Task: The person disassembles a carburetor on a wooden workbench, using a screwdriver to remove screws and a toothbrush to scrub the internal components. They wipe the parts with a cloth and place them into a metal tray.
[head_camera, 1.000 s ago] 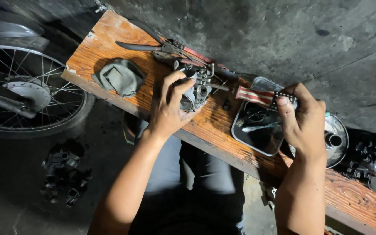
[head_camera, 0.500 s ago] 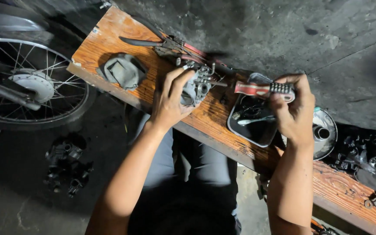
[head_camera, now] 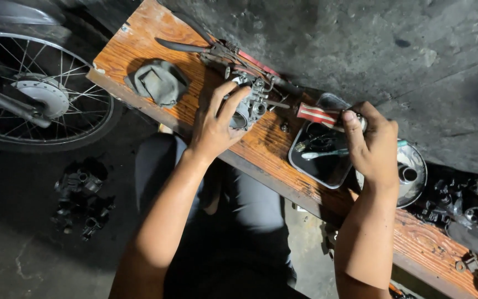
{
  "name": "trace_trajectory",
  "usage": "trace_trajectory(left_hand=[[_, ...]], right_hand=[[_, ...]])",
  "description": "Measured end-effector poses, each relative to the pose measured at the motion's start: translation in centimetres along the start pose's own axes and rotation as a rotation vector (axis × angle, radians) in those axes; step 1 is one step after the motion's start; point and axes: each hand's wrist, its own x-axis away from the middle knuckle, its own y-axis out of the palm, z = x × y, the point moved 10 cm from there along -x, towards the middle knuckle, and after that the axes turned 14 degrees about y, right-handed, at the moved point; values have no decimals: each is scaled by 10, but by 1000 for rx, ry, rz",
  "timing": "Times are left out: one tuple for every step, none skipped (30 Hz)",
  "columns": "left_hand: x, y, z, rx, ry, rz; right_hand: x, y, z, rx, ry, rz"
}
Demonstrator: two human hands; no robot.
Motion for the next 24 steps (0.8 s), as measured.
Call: trace_trajectory(left_hand=[[0, 1, -2, -3, 0, 2], [1, 1, -3, 1, -14, 9], [3, 2, -5, 6, -28, 17], [0, 1, -3, 7, -25, 16], [-2, -1, -2, -3, -27, 16], [-6, -4, -2, -11, -27, 15], [-5, -3, -2, -9, -23, 13], [-3, -1, -3, -3, -29, 7], [-2, 0, -5, 2, -35, 0], [-3, -1, -4, 8, -32, -2], [-4, -1, -6, 40, -45, -7], [-5, -1, -6, 74, -58, -12], [-3, 0, -5, 82, -55, -15], [-2, 1, -7, 78, -59, -24], [-2, 1, -8, 73, -63, -34], [-2, 1, -8, 72, -62, -36], [-1, 1, -8, 68, -59, -39], [-2, 2, -8, 65, -55, -38], [-1, 1, -11, 64, -52, -36], [1, 3, -11, 75, -59, -36], [3, 5, -12, 87, -67, -35], [4, 7, -11, 89, -69, -33], [5, 8, -10, 80, -63, -35], [5, 8, -11, 65, -55, -37]], right_hand=[[-3, 2, -5, 0, -3, -1], [-3, 3, -8, -59, 0, -23], [-4, 5, -12, -118, 4, -45], [-3, 6, -8, -119, 5, -43], [-4, 7, -3, -114, 18, -44], [-4, 9, 1, -111, 33, -42], [-4, 8, 5, -113, 36, -38], [-5, 8, 11, -64, 52, -36], [-5, 8, 16, -16, 69, -33], [-6, 8, 11, -15, 75, -29], [-7, 10, 5, -90, 74, -62], [-7, 12, -1, -165, 74, -95], [-7, 11, 7, -163, 82, -90], [-8, 10, 12, -117, 64, -68], [-9, 9, 16, -71, 46, -46], [-9, 9, 20, -73, 47, -46], [-8, 11, 25, -57, 68, -53], [-10, 12, 29, -39, 86, -57], [-12, 15, 23, -40, 84, -54], [-12, 15, 15, -116, 66, -66], [-11, 15, 7, -192, 49, -78], [-11, 13, 13, -188, 50, -78], [-11, 12, 20, -116, 60, -66], [-13, 12, 25, -49, 66, -55]])
